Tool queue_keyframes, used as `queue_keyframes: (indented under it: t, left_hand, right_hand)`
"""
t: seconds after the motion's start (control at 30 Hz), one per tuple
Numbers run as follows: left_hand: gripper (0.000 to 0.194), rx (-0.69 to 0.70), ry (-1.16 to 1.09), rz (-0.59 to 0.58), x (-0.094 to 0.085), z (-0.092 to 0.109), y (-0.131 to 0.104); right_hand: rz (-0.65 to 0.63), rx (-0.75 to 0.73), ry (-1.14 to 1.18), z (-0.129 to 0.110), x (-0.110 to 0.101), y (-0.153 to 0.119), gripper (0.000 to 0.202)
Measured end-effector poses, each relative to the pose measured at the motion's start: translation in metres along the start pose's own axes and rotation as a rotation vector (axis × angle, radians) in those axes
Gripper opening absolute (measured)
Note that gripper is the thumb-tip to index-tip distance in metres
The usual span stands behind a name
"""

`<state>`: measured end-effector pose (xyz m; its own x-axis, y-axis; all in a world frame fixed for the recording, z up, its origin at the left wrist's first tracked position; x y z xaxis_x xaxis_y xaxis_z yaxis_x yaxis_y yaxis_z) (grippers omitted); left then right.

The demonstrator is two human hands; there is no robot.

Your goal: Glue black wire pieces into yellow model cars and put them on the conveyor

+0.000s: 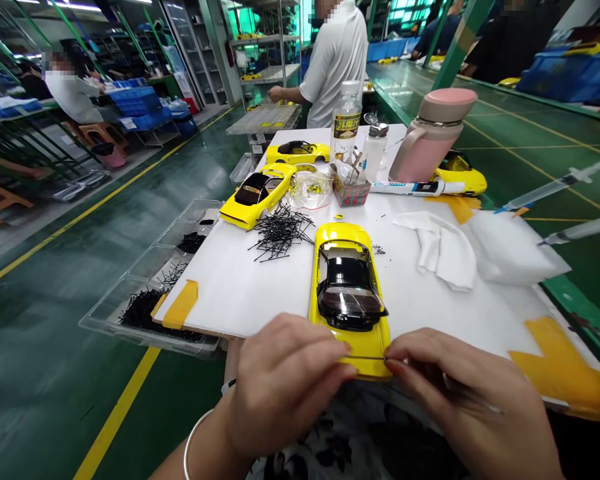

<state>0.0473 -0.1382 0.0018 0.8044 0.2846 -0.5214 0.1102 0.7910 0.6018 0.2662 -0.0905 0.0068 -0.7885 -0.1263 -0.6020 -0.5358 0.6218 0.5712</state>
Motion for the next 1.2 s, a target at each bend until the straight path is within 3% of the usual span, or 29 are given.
queue_keyframes:
  t: [0.1, 0.17, 0.33, 0.73, 1.0, 1.2]
  left_hand:
    - [0.031, -0.312, -0.120, 0.186, -0.003, -0.016, 0.002]
    - [0.027, -0.505, -0.239, 0.247, -0.002, -0.027, 0.002]
    - [0.030, -0.720, -0.506, 0.216, 0.006, -0.045, 0.004]
    - [0.063, -0.749, -0.576, 0.141, 0.014, -0.051, 0.009]
    - [0.088, -0.729, -0.490, -0.061, 0.021, -0.047, 0.021]
    - [0.093, -0.709, -0.439, -0.124, 0.027, -0.047, 0.034]
  right_hand:
    - [0.058, -0.013, -0.104, 0.007, 0.000, 0.001, 0.010]
    - [0.079, -0.053, -0.150, 0.009, 0.002, 0.004, 0.010]
    - [0.087, -0.133, -0.250, 0.009, 0.008, 0.013, 0.010]
    - [0.005, -0.184, -0.359, 0.010, 0.011, 0.011, 0.009]
    - [-0.024, -0.260, -0.449, 0.016, 0.011, 0.005, 0.016]
    - [-0.047, -0.215, -0.376, 0.021, 0.004, 0.000, 0.021]
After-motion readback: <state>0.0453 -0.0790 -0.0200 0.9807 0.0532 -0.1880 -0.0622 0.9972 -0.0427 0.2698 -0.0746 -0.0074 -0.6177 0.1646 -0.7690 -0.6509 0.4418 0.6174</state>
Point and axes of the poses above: each hand's wrist, its own y-axis towards the middle knuckle, its own x-axis out of the palm, z = x × y, the point moved 2 cm from there along y, towards the middle knuckle, and after that the axes turned 10 degrees about -x, right-handed, at the moved point
